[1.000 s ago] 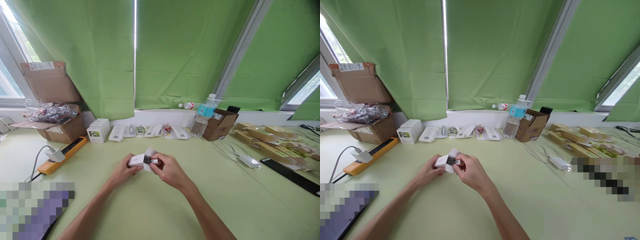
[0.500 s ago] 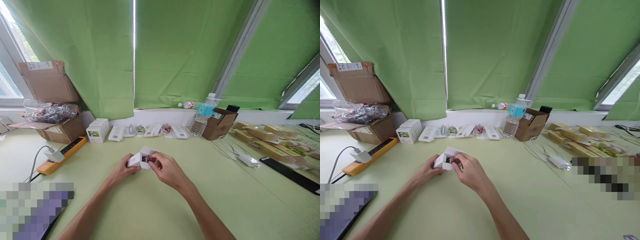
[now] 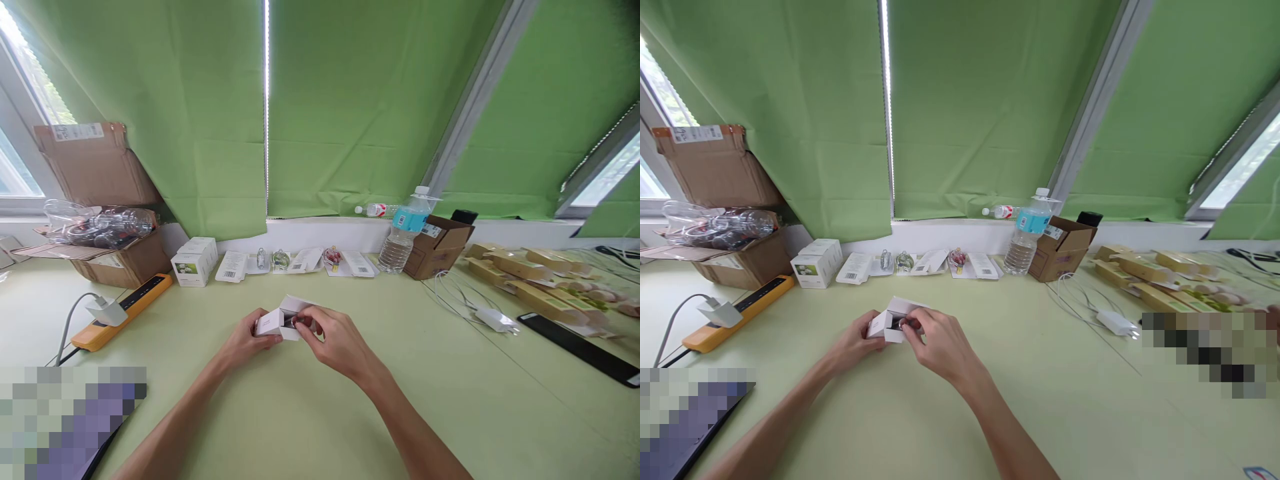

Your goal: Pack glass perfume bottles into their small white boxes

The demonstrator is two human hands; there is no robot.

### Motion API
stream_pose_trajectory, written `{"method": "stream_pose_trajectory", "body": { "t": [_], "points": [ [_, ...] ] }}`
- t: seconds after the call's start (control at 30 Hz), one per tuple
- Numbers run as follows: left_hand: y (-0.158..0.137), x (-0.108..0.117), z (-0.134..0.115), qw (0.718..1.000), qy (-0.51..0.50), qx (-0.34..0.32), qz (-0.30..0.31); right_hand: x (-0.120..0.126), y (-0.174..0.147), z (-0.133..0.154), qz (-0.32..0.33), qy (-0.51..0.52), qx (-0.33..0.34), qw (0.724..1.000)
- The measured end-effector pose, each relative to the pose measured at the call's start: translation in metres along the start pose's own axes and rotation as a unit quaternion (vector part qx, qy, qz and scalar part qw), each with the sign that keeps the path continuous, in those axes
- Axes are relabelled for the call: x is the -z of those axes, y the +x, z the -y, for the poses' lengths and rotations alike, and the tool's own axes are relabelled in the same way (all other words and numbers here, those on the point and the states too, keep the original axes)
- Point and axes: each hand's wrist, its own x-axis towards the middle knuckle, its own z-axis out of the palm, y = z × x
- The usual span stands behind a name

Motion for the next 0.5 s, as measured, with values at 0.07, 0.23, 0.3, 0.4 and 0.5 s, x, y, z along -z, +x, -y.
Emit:
{"method": "stream_pose_trajectory", "body": {
  "t": [0.07,0.23,0.3,0.4,0.5],
  "points": [
    [-0.0001,-0.0005,-0.0001,1.000,-0.002,0.001,-0.001,-0.0006,0.0000,-0.0007,-0.003,-0.004,0.005,1.000],
    [0.0002,-0.0007,0.0025,1.000,-0.003,-0.014,-0.003,-0.0007,0.0005,-0.0009,-0.013,-0.018,0.013,1.000],
    [0.0001,-0.0005,0.0028,1.000,0.004,-0.019,-0.004,-0.0007,0.0008,-0.0010,-0.017,-0.019,0.014,1.000],
    [0.0001,-0.0006,0.0026,1.000,0.013,-0.019,0.000,-0.0017,0.0008,-0.0020,-0.028,-0.020,0.021,0.999],
    [0.0003,-0.0012,0.0031,1.000,0.013,-0.018,-0.004,-0.0037,0.0001,-0.0028,-0.043,-0.027,0.035,0.998]
  ]
}}
